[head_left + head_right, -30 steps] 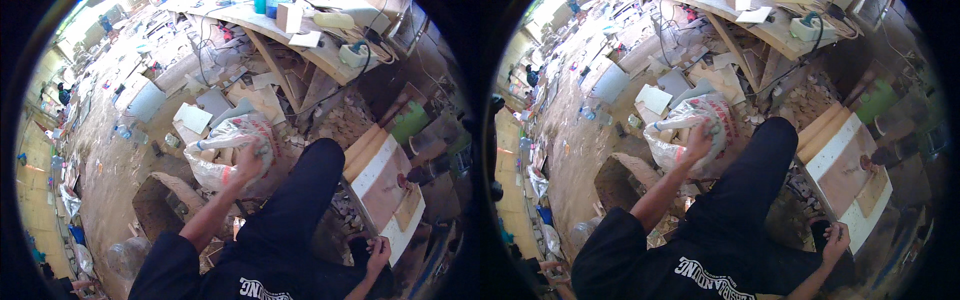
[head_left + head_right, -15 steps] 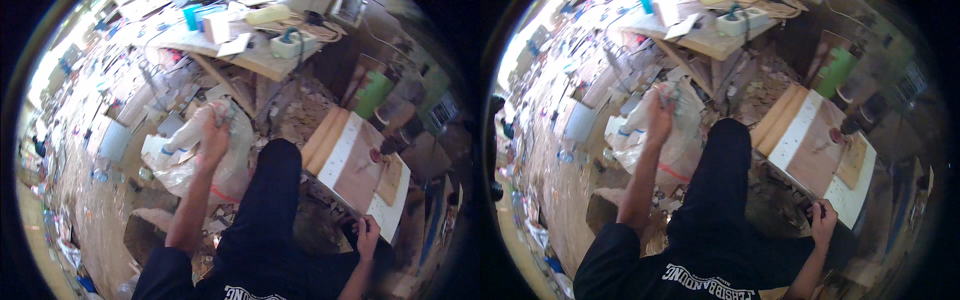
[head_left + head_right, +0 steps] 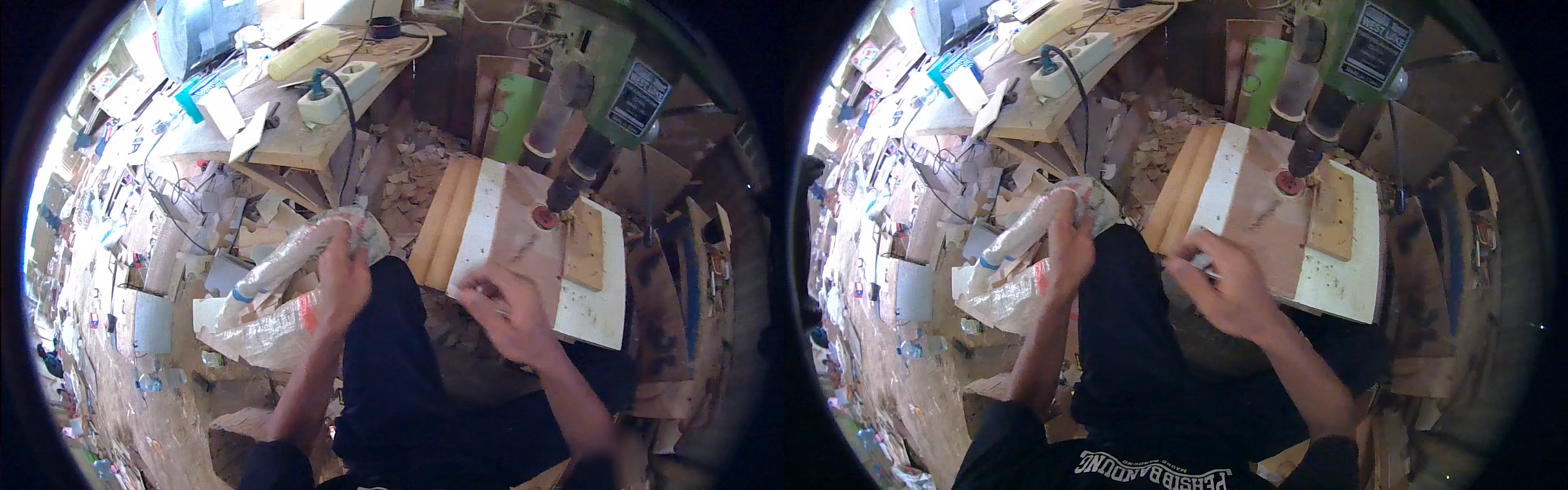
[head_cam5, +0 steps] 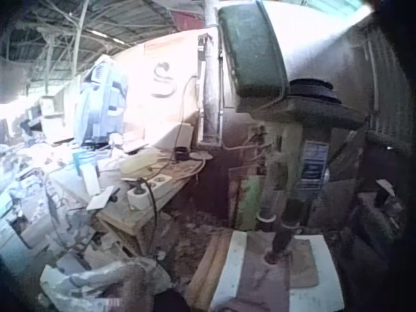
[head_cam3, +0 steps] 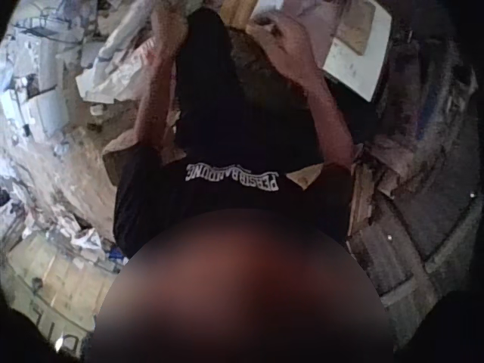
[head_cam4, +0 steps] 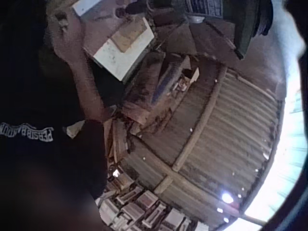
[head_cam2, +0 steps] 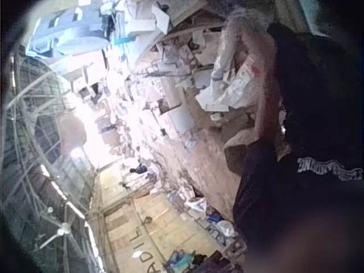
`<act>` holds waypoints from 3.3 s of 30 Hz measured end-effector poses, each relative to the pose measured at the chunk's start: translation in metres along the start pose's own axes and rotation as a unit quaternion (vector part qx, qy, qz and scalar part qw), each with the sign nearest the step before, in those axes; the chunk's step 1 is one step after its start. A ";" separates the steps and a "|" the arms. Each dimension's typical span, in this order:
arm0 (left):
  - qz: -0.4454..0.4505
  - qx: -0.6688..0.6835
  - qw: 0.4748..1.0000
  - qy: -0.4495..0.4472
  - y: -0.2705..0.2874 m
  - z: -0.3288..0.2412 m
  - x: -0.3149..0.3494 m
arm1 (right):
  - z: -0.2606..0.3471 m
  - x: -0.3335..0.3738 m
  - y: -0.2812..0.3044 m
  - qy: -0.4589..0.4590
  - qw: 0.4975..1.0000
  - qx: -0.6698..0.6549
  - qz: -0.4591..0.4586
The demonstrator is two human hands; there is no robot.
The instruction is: The person inspects a small wooden piece, then uses a drill press to bore a hole into it. They handle the wood with both hands, align it under the drill bit, and operate the machine to create the hole.
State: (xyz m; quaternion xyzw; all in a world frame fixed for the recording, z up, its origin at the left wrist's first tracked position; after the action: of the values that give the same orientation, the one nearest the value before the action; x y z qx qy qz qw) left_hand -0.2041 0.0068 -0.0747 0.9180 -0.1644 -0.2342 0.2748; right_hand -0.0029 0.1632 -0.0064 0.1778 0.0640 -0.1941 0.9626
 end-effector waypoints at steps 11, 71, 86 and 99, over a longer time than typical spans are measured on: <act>0.195 -0.033 0.978 -0.068 0.038 -0.003 0.044 | -0.020 -0.185 -0.196 0.005 0.902 0.342 0.263; 0.087 -0.157 0.983 -0.047 0.019 0.270 -0.045 | -0.051 0.065 0.179 -0.181 0.947 0.241 -0.116; 0.235 0.097 0.961 -0.107 -0.132 -0.101 -0.002 | 0.020 0.428 0.390 -0.335 0.390 0.624 -0.588; 0.211 -0.160 0.960 -0.094 -0.228 -0.076 -0.018 | -0.004 0.529 0.392 -0.407 0.584 0.269 -0.649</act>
State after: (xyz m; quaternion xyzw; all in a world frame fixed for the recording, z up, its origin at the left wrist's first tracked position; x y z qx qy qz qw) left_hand -0.1407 0.2284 -0.1451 0.7804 -0.3396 -0.2799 0.4442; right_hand 0.6367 0.3168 0.0123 0.2424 -0.2914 -0.8273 0.4146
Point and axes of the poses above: each hand's wrist, its own x-axis away from the middle knuckle, its own y-axis out of the back of the hand, z = x × y, the point moved 6 cm from there along -x, towards the middle knuckle, and after that the axes turned 2 degrees about -x, right-handed, at the moved point
